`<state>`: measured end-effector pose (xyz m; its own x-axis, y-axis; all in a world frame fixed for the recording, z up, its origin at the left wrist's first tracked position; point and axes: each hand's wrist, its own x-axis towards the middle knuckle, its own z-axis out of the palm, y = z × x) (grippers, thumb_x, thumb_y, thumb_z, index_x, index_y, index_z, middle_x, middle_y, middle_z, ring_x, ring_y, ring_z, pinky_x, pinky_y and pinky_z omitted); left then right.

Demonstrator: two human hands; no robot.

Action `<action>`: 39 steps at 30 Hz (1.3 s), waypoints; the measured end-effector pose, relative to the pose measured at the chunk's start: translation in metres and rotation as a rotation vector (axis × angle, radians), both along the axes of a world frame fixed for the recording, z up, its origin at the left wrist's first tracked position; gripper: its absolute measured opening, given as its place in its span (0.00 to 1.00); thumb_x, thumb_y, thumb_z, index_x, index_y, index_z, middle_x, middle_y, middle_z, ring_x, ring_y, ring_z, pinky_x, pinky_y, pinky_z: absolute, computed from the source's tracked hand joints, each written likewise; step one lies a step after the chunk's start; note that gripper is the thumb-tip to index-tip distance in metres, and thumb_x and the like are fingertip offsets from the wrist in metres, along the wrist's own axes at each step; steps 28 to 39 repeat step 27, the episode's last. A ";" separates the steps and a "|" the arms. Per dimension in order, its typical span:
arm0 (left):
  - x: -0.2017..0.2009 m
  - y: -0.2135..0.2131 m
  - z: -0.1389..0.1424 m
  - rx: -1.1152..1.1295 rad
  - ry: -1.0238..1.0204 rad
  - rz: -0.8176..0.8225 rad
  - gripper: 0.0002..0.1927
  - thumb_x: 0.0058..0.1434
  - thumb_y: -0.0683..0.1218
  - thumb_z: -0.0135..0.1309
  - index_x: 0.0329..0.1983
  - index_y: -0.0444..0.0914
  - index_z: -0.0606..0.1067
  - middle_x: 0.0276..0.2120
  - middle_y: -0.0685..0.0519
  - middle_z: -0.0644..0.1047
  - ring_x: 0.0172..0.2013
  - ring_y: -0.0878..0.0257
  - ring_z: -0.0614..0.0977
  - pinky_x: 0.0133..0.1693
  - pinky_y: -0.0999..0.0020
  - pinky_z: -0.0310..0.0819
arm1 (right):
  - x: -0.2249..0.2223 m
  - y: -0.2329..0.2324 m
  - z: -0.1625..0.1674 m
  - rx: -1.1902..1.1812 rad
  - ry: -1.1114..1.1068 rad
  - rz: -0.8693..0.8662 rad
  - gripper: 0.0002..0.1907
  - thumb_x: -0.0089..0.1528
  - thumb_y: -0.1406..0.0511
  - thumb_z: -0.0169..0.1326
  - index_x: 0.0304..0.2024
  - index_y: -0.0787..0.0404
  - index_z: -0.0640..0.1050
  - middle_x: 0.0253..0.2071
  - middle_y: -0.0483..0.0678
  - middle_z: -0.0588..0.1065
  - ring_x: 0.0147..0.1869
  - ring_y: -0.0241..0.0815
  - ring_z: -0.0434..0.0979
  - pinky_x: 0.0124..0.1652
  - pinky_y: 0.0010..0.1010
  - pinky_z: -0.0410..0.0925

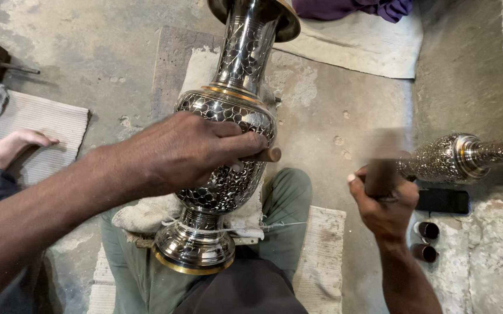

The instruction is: The person sits on the floor with a large brass vase braced against their legs and chisels decorative patterns into its surface, holding a chisel against the metal and striking it with a wooden mallet. They reposition the chisel repeatedly across the vase body, continuing the pattern work.

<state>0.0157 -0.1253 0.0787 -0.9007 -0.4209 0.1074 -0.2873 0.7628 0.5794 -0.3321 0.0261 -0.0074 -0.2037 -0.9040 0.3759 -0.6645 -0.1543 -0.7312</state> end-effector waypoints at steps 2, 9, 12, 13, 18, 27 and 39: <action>0.001 0.002 0.001 -0.006 -0.033 0.007 0.21 0.65 0.39 0.47 0.60 0.49 0.69 0.46 0.51 0.82 0.33 0.56 0.87 0.31 0.59 0.86 | 0.010 0.004 -0.005 0.005 -0.202 0.012 0.07 0.60 0.74 0.63 0.40 0.64 0.79 0.35 0.45 0.78 0.38 0.34 0.80 0.38 0.23 0.74; -0.002 -0.003 0.007 -0.073 0.029 -0.042 0.20 0.65 0.37 0.47 0.59 0.46 0.69 0.42 0.49 0.82 0.35 0.55 0.87 0.32 0.60 0.86 | 0.020 -0.003 0.002 0.010 -0.180 -0.011 0.10 0.57 0.75 0.63 0.41 0.67 0.79 0.33 0.47 0.78 0.34 0.36 0.79 0.34 0.25 0.72; -0.004 -0.003 0.006 -0.059 -0.094 -0.030 0.22 0.64 0.37 0.47 0.60 0.47 0.69 0.37 0.50 0.82 0.34 0.55 0.87 0.33 0.59 0.86 | 0.009 -0.006 0.009 -0.005 0.158 -0.004 0.08 0.58 0.75 0.65 0.38 0.66 0.79 0.30 0.48 0.78 0.31 0.35 0.78 0.32 0.25 0.71; -0.006 -0.004 0.007 -0.060 -0.149 -0.022 0.22 0.64 0.37 0.47 0.60 0.48 0.69 0.35 0.50 0.82 0.34 0.55 0.87 0.34 0.58 0.86 | 0.003 -0.010 0.013 -0.030 0.453 0.007 0.08 0.57 0.75 0.67 0.36 0.66 0.79 0.28 0.49 0.79 0.29 0.36 0.78 0.31 0.26 0.71; -0.004 -0.005 0.006 -0.079 -0.107 -0.035 0.18 0.67 0.38 0.45 0.59 0.46 0.69 0.34 0.48 0.82 0.35 0.55 0.87 0.34 0.57 0.86 | 0.011 -0.003 0.004 0.011 0.101 0.015 0.08 0.58 0.73 0.65 0.38 0.66 0.79 0.33 0.48 0.79 0.36 0.35 0.80 0.34 0.25 0.72; -0.002 -0.010 0.008 -0.155 -0.004 -0.094 0.16 0.67 0.40 0.47 0.58 0.44 0.69 0.39 0.48 0.82 0.35 0.51 0.87 0.33 0.56 0.85 | 0.004 -0.002 -0.014 0.025 0.134 -0.062 0.10 0.59 0.70 0.65 0.42 0.66 0.81 0.29 0.48 0.78 0.30 0.37 0.78 0.33 0.26 0.70; -0.002 -0.010 0.008 -0.155 -0.004 -0.094 0.16 0.67 0.40 0.47 0.58 0.44 0.69 0.39 0.48 0.82 0.35 0.51 0.87 0.33 0.56 0.85 | 0.004 -0.002 -0.014 0.025 0.134 -0.062 0.10 0.59 0.70 0.65 0.42 0.66 0.81 0.29 0.48 0.78 0.30 0.37 0.78 0.33 0.26 0.70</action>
